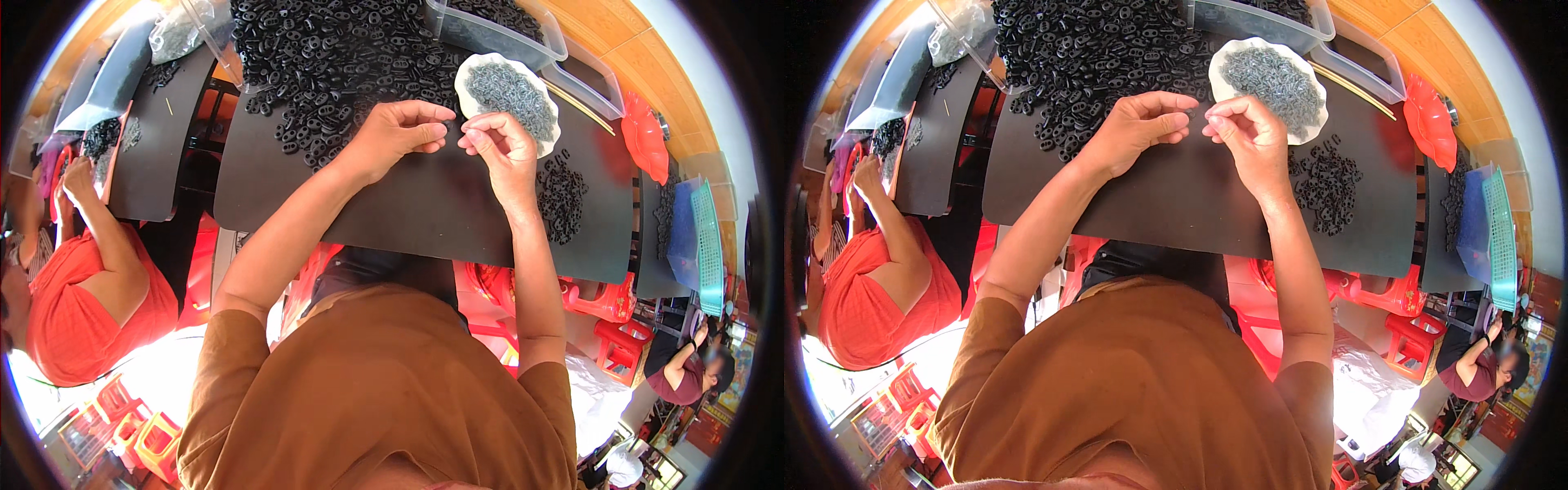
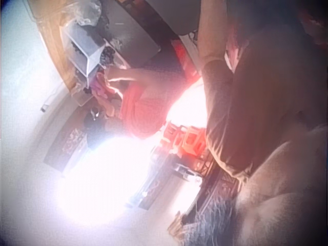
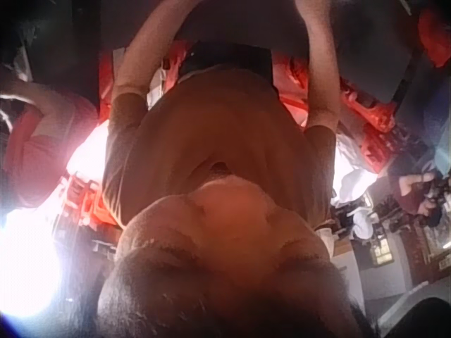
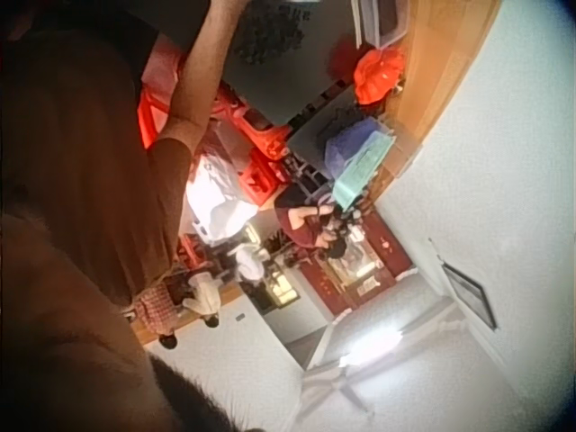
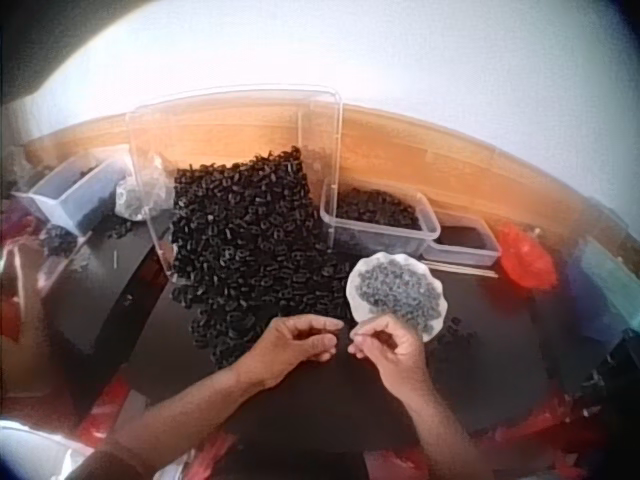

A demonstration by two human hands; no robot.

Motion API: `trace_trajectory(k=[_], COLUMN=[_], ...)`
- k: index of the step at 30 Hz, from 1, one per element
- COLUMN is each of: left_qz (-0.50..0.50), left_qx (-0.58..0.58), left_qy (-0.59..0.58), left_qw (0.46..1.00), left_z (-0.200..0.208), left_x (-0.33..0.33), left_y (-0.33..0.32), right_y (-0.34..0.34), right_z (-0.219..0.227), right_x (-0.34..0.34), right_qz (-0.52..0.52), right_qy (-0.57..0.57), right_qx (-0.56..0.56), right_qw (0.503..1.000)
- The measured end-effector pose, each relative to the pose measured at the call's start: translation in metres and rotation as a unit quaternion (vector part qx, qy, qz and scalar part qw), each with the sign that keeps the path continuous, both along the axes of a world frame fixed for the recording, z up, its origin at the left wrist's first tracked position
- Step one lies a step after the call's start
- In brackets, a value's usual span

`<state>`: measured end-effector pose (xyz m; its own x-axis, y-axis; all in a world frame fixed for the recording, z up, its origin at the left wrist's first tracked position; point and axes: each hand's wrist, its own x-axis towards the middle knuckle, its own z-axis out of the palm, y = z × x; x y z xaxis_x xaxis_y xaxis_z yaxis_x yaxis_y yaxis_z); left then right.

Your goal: The person sits at a table and repeatedly picks up small black plastic rings and metal pins. They insert the pins into the rings by hand and place the assembled units into a white bowl.

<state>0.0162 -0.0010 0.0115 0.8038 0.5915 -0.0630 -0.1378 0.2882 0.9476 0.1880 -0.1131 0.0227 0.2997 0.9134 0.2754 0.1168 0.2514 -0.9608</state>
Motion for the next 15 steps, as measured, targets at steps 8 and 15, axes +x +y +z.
trace_trajectory(k=[8, 15], left_qz=[-0.005, 0.017], left_qx=[-0.054, 0.014], left_qy=[-0.050, -0.027], left_qw=[0.997, 0.999], left_z=[-0.0058, -0.0013], left_x=[0.0039, 0.0042], left_y=[-0.0044, -0.0081], right_y=[0.0038, 0.0031], right_z=[-0.0081, -0.0085], right_x=[-0.0048, -0.0065], right_qz=[0.006, -0.009], right_qy=[0.050, 0.054], right_qx=[0.010, -0.002], right_qw=[0.999, 0.999])
